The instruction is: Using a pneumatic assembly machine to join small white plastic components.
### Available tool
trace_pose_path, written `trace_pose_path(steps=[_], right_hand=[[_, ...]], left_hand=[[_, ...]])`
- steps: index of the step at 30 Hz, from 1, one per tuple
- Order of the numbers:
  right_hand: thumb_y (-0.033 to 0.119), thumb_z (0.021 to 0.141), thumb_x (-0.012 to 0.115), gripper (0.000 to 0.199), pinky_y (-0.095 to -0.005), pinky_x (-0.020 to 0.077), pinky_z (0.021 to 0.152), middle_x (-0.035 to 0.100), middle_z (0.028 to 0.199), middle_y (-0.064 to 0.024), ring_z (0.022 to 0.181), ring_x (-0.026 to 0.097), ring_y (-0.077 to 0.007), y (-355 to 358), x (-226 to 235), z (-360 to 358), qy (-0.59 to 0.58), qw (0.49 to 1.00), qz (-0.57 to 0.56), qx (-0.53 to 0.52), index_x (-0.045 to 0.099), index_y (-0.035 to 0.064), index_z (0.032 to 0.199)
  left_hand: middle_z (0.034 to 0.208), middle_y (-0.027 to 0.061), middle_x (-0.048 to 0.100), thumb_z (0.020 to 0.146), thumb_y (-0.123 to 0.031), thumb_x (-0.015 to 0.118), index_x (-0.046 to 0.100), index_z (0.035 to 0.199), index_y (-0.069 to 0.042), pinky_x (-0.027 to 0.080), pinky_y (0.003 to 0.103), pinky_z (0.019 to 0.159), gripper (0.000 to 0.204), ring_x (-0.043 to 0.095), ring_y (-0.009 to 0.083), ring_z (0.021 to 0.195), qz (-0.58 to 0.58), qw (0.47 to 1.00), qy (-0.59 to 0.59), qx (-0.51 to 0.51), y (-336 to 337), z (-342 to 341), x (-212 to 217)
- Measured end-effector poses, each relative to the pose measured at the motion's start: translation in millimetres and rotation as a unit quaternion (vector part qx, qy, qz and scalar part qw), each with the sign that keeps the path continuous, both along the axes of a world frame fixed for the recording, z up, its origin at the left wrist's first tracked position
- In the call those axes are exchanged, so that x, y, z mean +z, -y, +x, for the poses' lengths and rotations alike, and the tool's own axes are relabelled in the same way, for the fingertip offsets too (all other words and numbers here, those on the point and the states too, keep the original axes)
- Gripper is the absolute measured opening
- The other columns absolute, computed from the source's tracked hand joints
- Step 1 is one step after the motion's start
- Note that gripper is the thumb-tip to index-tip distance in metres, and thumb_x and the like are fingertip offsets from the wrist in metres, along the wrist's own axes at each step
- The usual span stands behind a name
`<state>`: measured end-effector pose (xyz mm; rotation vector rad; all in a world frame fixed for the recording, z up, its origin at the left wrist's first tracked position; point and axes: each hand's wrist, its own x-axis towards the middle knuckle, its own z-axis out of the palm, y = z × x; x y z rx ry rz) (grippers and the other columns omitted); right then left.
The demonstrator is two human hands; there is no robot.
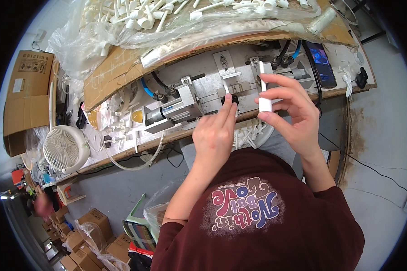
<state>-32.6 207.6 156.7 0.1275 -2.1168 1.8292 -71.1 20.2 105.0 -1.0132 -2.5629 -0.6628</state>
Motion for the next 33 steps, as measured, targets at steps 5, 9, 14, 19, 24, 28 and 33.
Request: trace_pose_path(steps=[5,9,14,19,24,28,33], right_hand=[[0.006,0.072,0.084,0.032,-0.0213,0.0489,0.061,0.062,0.115,-0.0058,0.075,0.056,-0.0082,-0.8,-4.4,-1.4,-0.064,0.988,0.139,-0.036,0.074,0.007,0.102],[0.005,0.073,0.083,0.032,-0.0223,0.0493,0.06,0.062,0.103,-0.0041,0.073,0.056,-0.0094,3.1,-3.9,0.2,-0.059,0.987,0.147,-0.026,0.074,0.0072,0.104],[0.003,0.076,0.08,0.033,-0.0235,0.0514,0.061,0.061,0.098,-0.0044,0.072,0.058,-0.0105,6.8,-7.0,0.2,-0.058,0.988,0.141,-0.004,0.073,0.0063,0.107],[0.003,0.075,0.08,0.033,-0.0234,0.05,0.059,0.061,0.097,-0.0039,0.071,0.057,-0.0098,8.4,-11.3,1.9,-0.051,0.99,0.131,-0.003,0.073,0.0062,0.107],[0.003,0.075,0.081,0.031,-0.0231,0.0481,0.058,0.062,0.097,-0.0039,0.068,0.056,-0.0089,11.0,-13.1,4.0,-0.054,0.991,0.125,-0.006,0.072,0.0059,0.105],[0.001,0.073,0.082,0.032,-0.023,0.0487,0.061,0.063,0.099,-0.0057,0.072,0.06,-0.0093,11.8,-13.2,6.9,-0.038,0.991,0.129,-0.003,0.073,0.0032,0.104],[0.002,0.075,0.08,0.03,-0.0254,0.0545,0.066,0.063,0.101,-0.0066,0.082,0.064,-0.0133,16.7,-13.2,5.1,-0.061,0.985,0.157,-0.025,0.071,0.0035,0.104]], left_hand=[[0.122,0.0089,0.07,0.077,-0.008,0.076,0.073,0.105,-0.003,0.052,0.03,0.063,0.028,0.068,0.0179,0.067,-0.004,1.0,0.0,-0.004,-1.5,-6.0,0.1],[0.123,0.0151,0.069,0.076,-0.005,0.073,0.073,0.101,0.0,0.049,0.027,0.058,0.026,0.064,0.0151,0.057,-0.015,1.0,-0.002,-0.011,-3.7,-6.3,5.8],[0.121,0.0142,0.07,0.077,-0.008,0.074,0.074,0.101,-0.001,0.05,0.028,0.055,0.025,0.065,0.0164,0.057,-0.027,1.0,0.012,-0.006,-3.1,-6.9,5.9],[0.12,0.013,0.07,0.077,-0.009,0.074,0.074,0.1,-0.002,0.051,0.028,0.054,0.024,0.067,0.0178,0.058,-0.039,0.999,0.019,-0.002,-3.9,-7.3,8.0],[0.119,0.0127,0.071,0.078,-0.009,0.073,0.074,0.099,-0.002,0.052,0.028,0.054,0.023,0.066,0.0189,0.056,-0.035,0.999,0.017,-0.002,-3.7,-7.7,9.0],[0.118,0.0127,0.071,0.078,-0.008,0.073,0.075,0.099,-0.002,0.052,0.028,0.053,0.023,0.065,0.019,0.054,-0.022,1.0,0.011,-0.004,-2.7,-8.4,7.6],[0.118,0.0115,0.071,0.076,-0.008,0.073,0.074,0.1,-0.002,0.05,0.028,0.052,0.025,0.061,0.0187,0.049,-0.019,1.0,0.003,-0.004,-1.8,-7.8,6.0]])
